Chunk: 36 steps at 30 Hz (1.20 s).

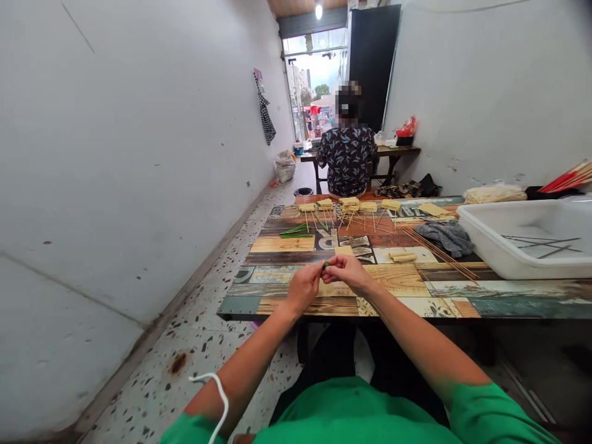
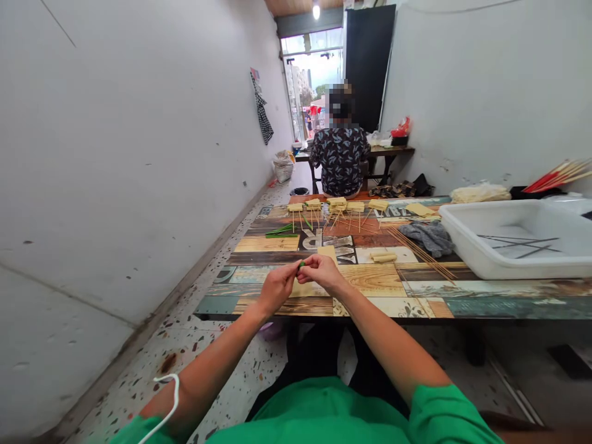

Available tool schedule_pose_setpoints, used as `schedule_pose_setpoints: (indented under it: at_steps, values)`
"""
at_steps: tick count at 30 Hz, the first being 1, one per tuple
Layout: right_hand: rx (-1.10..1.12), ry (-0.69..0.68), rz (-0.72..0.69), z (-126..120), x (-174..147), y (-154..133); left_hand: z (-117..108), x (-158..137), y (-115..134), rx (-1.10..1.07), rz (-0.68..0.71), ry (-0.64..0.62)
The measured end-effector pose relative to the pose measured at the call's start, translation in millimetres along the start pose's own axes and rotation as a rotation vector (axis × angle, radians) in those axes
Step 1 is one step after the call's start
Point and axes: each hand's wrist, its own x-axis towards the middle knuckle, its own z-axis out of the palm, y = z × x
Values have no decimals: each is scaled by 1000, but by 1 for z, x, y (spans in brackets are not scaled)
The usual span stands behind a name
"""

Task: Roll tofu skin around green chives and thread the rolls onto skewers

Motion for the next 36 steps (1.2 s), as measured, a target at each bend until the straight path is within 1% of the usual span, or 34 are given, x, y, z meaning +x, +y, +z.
schedule_pose_setpoints:
  at_steps: [3, 5, 7, 11, 12, 13, 14, 16, 18, 22, 25, 28, 30, 33, 36]
  values:
    - [53, 8, 7, -1, -3, 3, -1, -2, 3, -22, 42, -41]
    - [69, -15, -5, -3, -3, 4, -5, -1, 4, -99, 5, -49]
    - [51, -47, -9, -4, -3, 3, -11, 1, 3, -204, -86, -35]
    - [-29, -72, -19, -6, 1, 4, -21, 3, -8, -458, -426, -43]
    - [-54, -68, -20, -7, 3, 6, -22, 3, -12, -497, -490, -51]
    - [-85, -63, -17, -8, 5, 8, -22, 4, -16, -503, -520, -56]
    - [-125, -58, -16, -9, 8, 10, -21, 4, -19, -480, -519, -52]
    - [-243, -49, -32, -13, 10, 16, -19, 3, -25, -382, -446, -40]
    - [-424, -37, -104, -17, 9, 21, -15, 0, -28, -283, -335, -30]
    - [-813, -34, -381, -25, -4, 32, -7, -14, -29, -118, -103, -74]
    - [-1014, -73, -553, -27, -13, 39, -3, -25, -28, -32, 14, -131]
    - [-1148, -118, -668, -27, -18, 44, -1, -28, -27, 27, 81, -162]
    - [-1218, -153, -714, -27, -18, 45, -2, -28, -26, 57, 112, -194]
    - [-1306, -198, -738, -26, -17, 44, -6, -26, -27, 117, 139, -245]
    - [-1310, -206, -751, -27, -17, 43, -8, -25, -31, 157, 129, -257]
